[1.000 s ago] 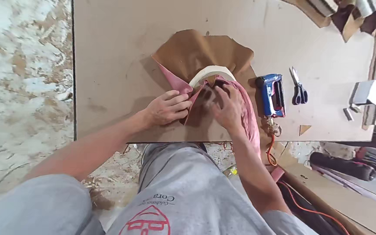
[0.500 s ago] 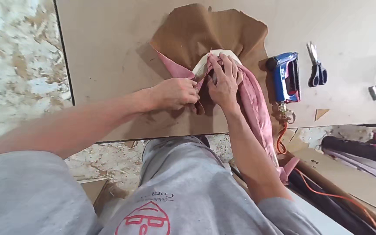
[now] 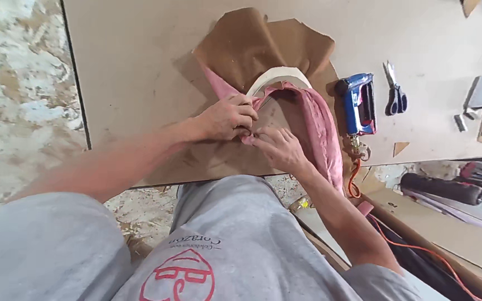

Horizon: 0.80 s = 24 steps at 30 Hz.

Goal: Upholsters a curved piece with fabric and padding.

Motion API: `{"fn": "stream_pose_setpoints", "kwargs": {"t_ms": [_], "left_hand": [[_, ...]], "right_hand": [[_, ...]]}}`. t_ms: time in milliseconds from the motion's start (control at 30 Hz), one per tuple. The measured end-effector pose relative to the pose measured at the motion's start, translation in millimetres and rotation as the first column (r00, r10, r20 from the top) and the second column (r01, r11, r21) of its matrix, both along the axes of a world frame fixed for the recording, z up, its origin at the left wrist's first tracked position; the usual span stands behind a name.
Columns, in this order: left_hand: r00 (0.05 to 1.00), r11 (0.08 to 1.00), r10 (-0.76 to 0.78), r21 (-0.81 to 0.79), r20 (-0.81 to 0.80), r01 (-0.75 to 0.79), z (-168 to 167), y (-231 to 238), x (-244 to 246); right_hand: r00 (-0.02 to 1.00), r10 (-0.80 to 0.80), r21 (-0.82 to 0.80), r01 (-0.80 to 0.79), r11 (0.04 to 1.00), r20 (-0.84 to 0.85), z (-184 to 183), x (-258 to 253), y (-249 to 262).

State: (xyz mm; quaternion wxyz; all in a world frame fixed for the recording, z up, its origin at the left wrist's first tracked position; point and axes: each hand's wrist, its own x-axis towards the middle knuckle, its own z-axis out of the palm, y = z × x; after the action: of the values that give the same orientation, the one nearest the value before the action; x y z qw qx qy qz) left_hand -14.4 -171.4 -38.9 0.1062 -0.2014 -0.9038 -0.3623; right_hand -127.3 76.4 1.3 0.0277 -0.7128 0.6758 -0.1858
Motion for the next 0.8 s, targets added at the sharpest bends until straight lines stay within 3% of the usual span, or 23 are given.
{"fn": "stream_pose_setpoints", "kwargs": {"t_ms": [100, 267, 467, 567, 667, 800], "left_hand": [[0.998, 0.995, -0.057, -0.085, -0.033, 0.054, 9, -6, -17], [0.982, 0.978, -0.174, -0.127, -0.071, 0.164, 6, -2, -40], [0.997, 0.999, -0.029, 0.019, -0.077, 0.030, -7, 3, -34], [0.996, 0.999, 0.026, 0.049, -0.080, -0.022, -11, 5, -32], [0.997, 0.995, 0.074, 0.064, -0.033, -0.072, -11, 5, -32], [0.994, 0.992, 0.106, 0.070, -0.021, -0.104, -11, 6, -34]], "right_hand": [[0.991, 0.129, 0.020, -0.129, 0.991, -0.022, -9, -6, -10], [0.992, 0.112, -0.089, -0.116, 0.989, -0.059, -21, -18, -22], [0.991, 0.131, -0.217, -0.131, 0.967, -0.015, -29, -17, -31], [0.981, 0.021, -0.219, 0.022, 0.976, 0.191, -32, -6, -37], [0.891, -0.158, -0.171, 0.251, 0.953, 0.427, -31, 10, -44], [0.816, -0.310, -0.107, 0.409, 0.906, 0.488, -31, 21, -46]]}}
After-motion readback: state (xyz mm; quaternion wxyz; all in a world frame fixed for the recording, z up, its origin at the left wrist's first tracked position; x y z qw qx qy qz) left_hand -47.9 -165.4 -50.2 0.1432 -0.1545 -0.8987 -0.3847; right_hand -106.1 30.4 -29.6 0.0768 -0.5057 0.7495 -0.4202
